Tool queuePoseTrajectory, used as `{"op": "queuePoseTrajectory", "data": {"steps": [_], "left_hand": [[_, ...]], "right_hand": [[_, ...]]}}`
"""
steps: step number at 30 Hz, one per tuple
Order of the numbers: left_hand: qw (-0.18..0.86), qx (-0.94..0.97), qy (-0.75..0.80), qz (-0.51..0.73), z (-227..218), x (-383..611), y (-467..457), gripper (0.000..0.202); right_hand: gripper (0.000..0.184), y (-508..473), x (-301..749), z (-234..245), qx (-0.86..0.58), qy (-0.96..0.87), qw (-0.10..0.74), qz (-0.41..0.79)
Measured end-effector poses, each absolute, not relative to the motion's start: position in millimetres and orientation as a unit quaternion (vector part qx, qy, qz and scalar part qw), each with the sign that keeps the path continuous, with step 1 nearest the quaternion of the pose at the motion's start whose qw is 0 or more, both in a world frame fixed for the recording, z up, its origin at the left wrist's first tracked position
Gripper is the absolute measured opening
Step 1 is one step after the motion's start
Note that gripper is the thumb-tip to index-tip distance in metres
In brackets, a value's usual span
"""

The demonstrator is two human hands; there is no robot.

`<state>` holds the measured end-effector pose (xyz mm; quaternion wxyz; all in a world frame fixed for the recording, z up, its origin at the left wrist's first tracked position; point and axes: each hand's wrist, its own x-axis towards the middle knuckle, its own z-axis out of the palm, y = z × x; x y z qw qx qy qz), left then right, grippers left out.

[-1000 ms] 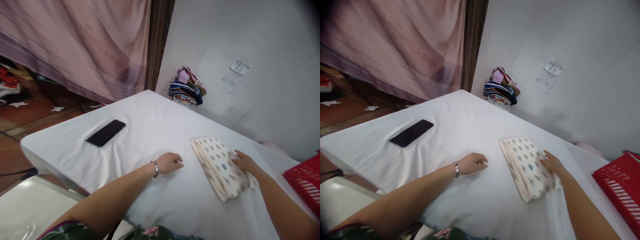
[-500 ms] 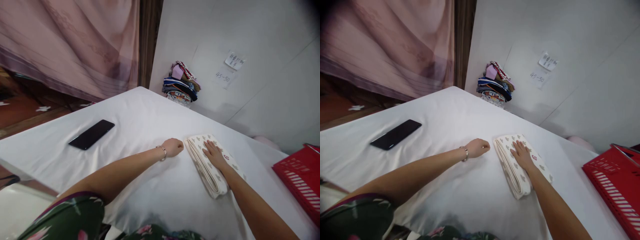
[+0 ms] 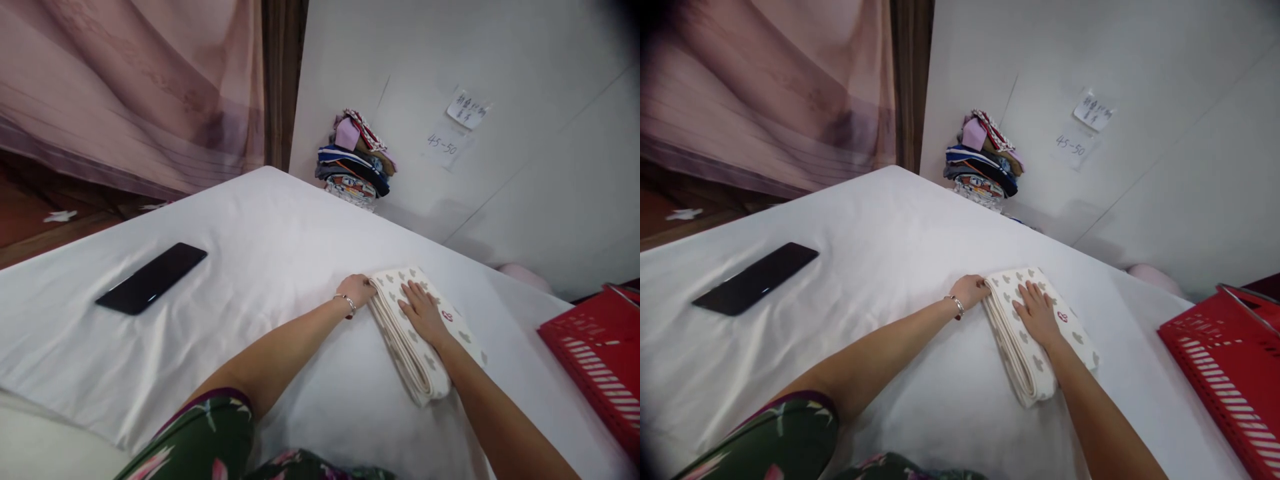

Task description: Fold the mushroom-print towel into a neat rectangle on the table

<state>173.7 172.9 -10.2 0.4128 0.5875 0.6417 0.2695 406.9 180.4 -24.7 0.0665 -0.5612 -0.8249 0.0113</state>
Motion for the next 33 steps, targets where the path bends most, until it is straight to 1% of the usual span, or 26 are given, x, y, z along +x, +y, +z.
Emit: {"op": "queuePoseTrajectory", "data": {"steps": [3,6,11,19,23,25,28,30,33], "left_hand": [[0.417,0.583,0.650,0.254,-11,176,176,0.027],[0.407,0.585,0.660,0.237,-12,179,183,0.022],[0.385,0.581,0.670,0.257,-15,175,189,0.018],[0.403,0.578,0.663,0.255,-14,164,191,0.013],[0.411,0.579,0.649,0.274,-16,161,190,0.015],[0.408,0.582,0.639,0.295,-18,161,188,0.022],[0.376,0.605,0.611,0.347,-20,162,185,0.032],[0.351,0.622,0.593,0.372,-21,163,184,0.030],[0.332,0.637,0.581,0.383,-22,164,184,0.020]], "right_hand": [[0.052,179,406,-25,-0.561,-0.825,0.067,0.007],[0.052,178,405,-24,-0.564,-0.823,0.067,0.009],[0.052,177,403,-21,-0.562,-0.824,0.066,0.017],[0.051,178,405,-24,-0.552,-0.830,0.073,0.010],[0.051,178,405,-24,-0.552,-0.831,0.071,0.009],[0.051,178,405,-24,-0.553,-0.830,0.069,0.009],[0.052,179,404,-24,-0.556,-0.828,0.067,0.009],[0.053,179,404,-25,-0.557,-0.828,0.066,0.009],[0.052,179,405,-25,-0.556,-0.828,0.067,0.007]]}}
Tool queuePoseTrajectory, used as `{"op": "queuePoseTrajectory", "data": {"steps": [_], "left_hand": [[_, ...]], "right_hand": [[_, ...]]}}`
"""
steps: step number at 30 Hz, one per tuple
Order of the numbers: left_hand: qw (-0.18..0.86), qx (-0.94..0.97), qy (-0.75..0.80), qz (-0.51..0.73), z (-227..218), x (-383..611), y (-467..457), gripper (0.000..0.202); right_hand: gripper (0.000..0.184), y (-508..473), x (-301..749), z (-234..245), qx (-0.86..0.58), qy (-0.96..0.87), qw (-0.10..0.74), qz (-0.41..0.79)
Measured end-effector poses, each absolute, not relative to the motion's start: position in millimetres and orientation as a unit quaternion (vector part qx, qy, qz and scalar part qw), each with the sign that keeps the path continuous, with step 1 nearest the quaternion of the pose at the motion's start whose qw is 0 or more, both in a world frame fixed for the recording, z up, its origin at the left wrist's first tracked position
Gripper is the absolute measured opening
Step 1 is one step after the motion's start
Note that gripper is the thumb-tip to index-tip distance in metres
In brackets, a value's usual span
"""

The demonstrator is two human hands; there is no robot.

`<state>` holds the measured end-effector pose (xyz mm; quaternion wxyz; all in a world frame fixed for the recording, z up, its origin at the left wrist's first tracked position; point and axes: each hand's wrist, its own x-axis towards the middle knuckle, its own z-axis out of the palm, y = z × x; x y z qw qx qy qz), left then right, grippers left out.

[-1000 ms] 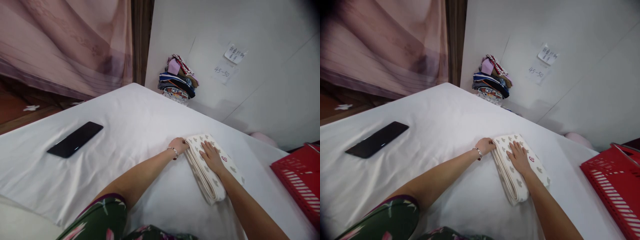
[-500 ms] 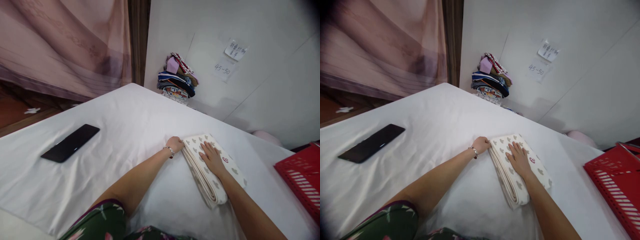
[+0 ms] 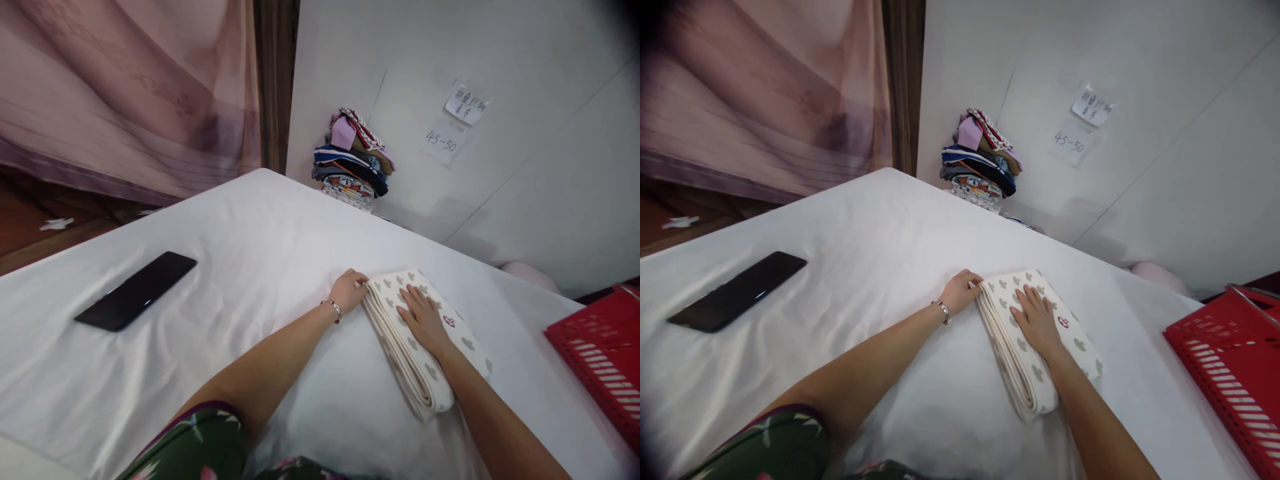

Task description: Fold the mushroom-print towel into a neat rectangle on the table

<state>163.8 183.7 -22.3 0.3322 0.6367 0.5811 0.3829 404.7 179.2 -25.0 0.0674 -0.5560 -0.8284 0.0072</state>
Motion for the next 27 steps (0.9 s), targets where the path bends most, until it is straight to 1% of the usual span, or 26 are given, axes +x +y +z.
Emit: {"op": "queuePoseTrajectory", "data": {"steps": [3,6,8,10,13,16,20,27], "left_hand": [[0.325,0.631,0.594,0.379,-23,163,186,0.015],[0.344,0.610,0.614,0.364,-25,161,190,0.012],[0.365,0.606,0.603,0.368,-27,159,193,0.016],[0.383,0.614,0.574,0.384,-28,157,194,0.025],[0.389,0.642,0.522,0.406,-28,157,192,0.034],[0.358,0.672,0.499,0.413,-28,158,191,0.028],[0.313,0.686,0.507,0.418,-32,159,193,0.018],[0.320,0.682,0.503,0.424,-38,156,199,0.016]], "right_hand": [[0.052,179,405,-25,-0.559,-0.827,0.067,0.007],[0.052,178,404,-24,-0.560,-0.826,0.064,0.009],[0.052,178,403,-23,-0.560,-0.826,0.063,0.008],[0.052,177,403,-23,-0.561,-0.826,0.062,0.002],[0.052,178,403,-23,-0.562,-0.825,0.061,-0.006],[0.052,178,403,-24,-0.561,-0.826,0.059,-0.005],[0.053,179,404,-24,-0.561,-0.826,0.059,-0.005],[0.052,179,404,-25,-0.564,-0.823,0.062,-0.004]]}}
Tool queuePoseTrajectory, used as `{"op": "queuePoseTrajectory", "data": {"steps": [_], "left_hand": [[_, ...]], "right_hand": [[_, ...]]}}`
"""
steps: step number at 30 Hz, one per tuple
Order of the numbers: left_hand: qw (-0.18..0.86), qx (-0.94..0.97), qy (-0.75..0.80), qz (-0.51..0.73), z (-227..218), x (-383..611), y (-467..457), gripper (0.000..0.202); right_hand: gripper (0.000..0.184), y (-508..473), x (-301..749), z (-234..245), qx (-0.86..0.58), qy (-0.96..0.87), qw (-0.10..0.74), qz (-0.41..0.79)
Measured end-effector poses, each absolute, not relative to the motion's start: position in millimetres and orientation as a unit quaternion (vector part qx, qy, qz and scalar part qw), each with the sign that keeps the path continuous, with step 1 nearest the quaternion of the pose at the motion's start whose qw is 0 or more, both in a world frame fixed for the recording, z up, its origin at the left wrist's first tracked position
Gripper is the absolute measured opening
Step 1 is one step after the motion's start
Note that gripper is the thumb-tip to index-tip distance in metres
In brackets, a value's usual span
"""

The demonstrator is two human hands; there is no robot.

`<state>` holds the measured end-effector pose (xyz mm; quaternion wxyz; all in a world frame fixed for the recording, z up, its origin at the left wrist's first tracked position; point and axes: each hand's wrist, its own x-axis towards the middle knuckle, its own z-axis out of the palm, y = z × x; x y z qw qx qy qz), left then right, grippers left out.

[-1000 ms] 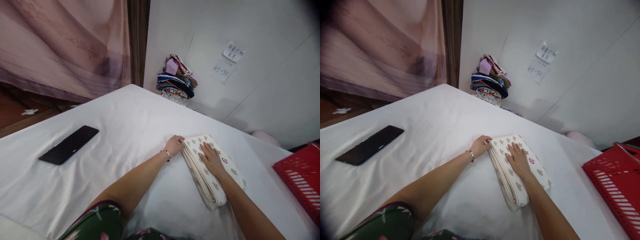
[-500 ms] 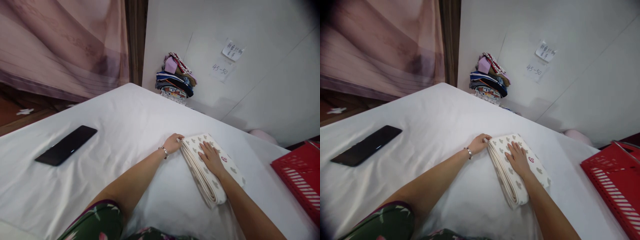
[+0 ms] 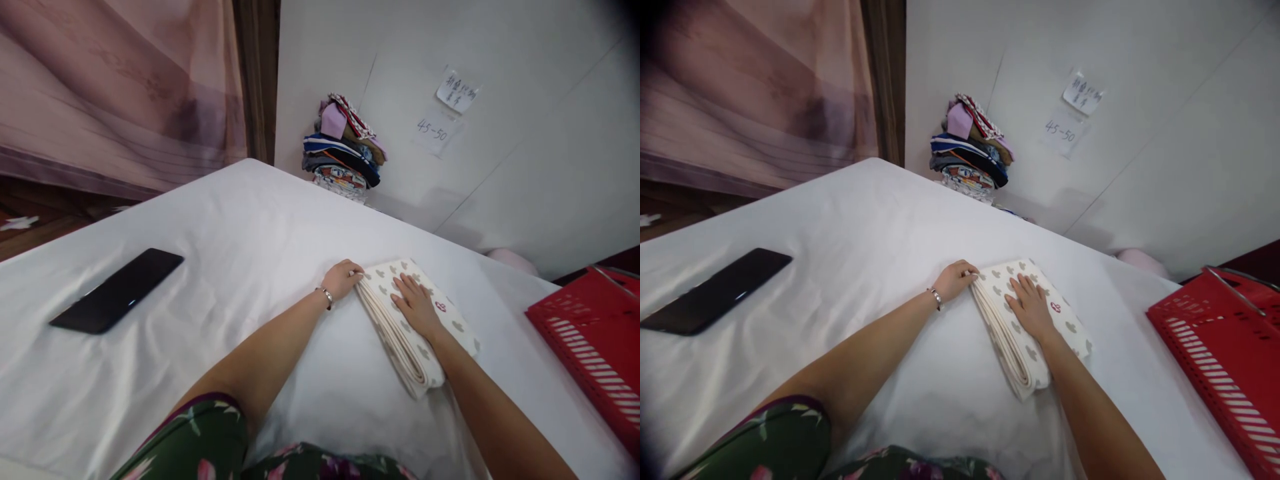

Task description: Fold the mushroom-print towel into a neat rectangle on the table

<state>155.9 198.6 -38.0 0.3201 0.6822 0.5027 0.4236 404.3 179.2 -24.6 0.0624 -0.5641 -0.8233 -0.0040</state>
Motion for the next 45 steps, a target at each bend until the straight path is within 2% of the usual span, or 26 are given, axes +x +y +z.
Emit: {"op": "queuePoseTrajectory", "data": {"steps": [3,7,10,16,25,45], "left_hand": [[0.313,0.687,0.492,0.433,-33,157,196,0.025],[0.230,0.743,0.442,0.447,-21,159,191,0.041],[0.168,0.802,0.395,0.416,-15,161,187,0.036],[0.117,0.857,0.362,0.347,-16,167,185,0.025],[0.096,0.897,0.331,0.276,-13,163,187,0.023],[0.040,0.902,0.312,0.296,-12,171,177,0.022]], "right_hand": [[0.052,179,404,-24,-0.561,-0.825,0.066,-0.003],[0.052,179,404,-23,-0.563,-0.824,0.068,-0.004],[0.052,179,404,-23,-0.560,-0.825,0.068,-0.008],[0.053,178,402,-21,-0.559,-0.827,0.066,-0.009],[0.053,178,401,-18,-0.562,-0.825,0.065,-0.004],[0.054,177,400,-16,-0.575,-0.815,0.072,0.012]]}}
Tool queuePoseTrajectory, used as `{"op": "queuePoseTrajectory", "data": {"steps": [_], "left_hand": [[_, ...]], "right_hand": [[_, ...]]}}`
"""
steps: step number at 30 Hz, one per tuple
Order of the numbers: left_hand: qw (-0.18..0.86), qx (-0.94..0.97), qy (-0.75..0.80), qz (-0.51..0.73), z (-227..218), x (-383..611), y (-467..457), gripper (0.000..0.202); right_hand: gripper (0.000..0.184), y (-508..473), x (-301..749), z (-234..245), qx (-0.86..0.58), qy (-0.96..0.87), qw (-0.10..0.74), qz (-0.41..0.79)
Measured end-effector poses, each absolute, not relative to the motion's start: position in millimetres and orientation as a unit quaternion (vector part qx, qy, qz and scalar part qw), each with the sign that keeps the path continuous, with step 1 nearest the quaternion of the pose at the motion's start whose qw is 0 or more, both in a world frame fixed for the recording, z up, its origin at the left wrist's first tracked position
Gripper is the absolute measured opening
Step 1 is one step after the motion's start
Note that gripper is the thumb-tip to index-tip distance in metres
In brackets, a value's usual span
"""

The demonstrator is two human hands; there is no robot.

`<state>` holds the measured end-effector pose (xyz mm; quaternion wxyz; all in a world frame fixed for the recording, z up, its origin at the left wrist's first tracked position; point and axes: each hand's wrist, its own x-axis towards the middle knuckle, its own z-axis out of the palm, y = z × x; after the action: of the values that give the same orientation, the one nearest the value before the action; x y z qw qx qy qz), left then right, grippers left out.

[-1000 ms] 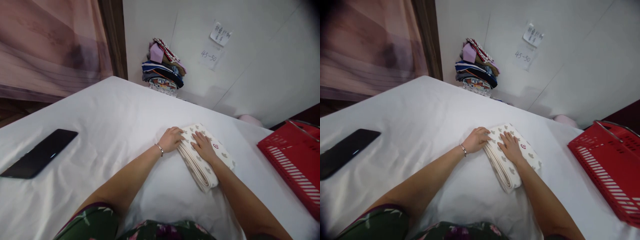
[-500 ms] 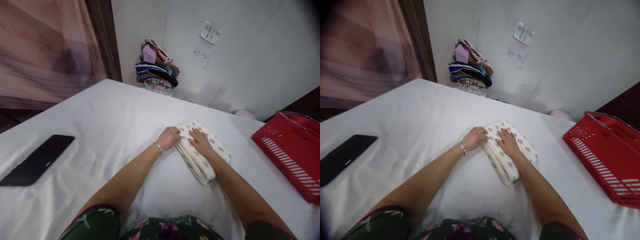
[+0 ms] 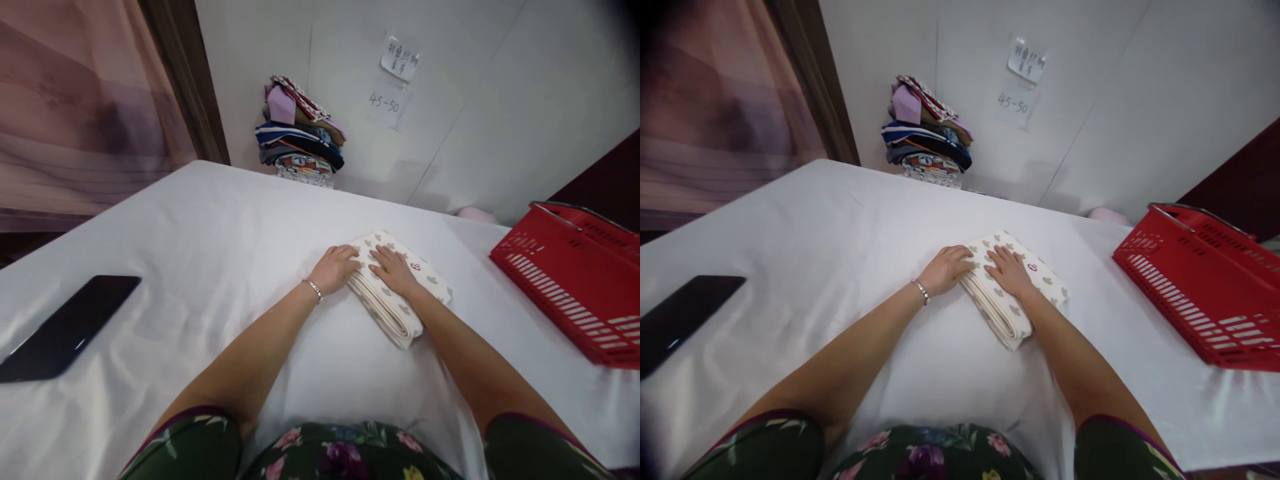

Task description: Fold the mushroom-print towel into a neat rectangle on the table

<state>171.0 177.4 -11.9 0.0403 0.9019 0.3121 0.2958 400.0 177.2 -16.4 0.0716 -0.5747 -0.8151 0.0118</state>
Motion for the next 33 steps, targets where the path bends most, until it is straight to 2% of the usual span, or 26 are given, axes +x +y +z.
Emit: {"op": "queuePoseTrajectory", "data": {"steps": [10,18,25,33], "left_hand": [[0.014,0.924,0.288,0.251,-8,182,171,0.020],[0.005,0.921,0.287,0.264,-10,186,168,0.022],[0.035,0.924,0.262,0.278,2,188,159,0.017],[0.062,0.952,0.187,0.235,6,211,136,0.017]], "right_hand": [[0.053,177,399,-17,-0.581,-0.810,0.079,0.005],[0.056,176,399,-15,-0.586,-0.807,0.072,0.015],[0.055,176,401,-17,-0.582,-0.809,0.082,0.016],[0.050,178,402,-15,-0.575,-0.815,0.076,0.020]]}}
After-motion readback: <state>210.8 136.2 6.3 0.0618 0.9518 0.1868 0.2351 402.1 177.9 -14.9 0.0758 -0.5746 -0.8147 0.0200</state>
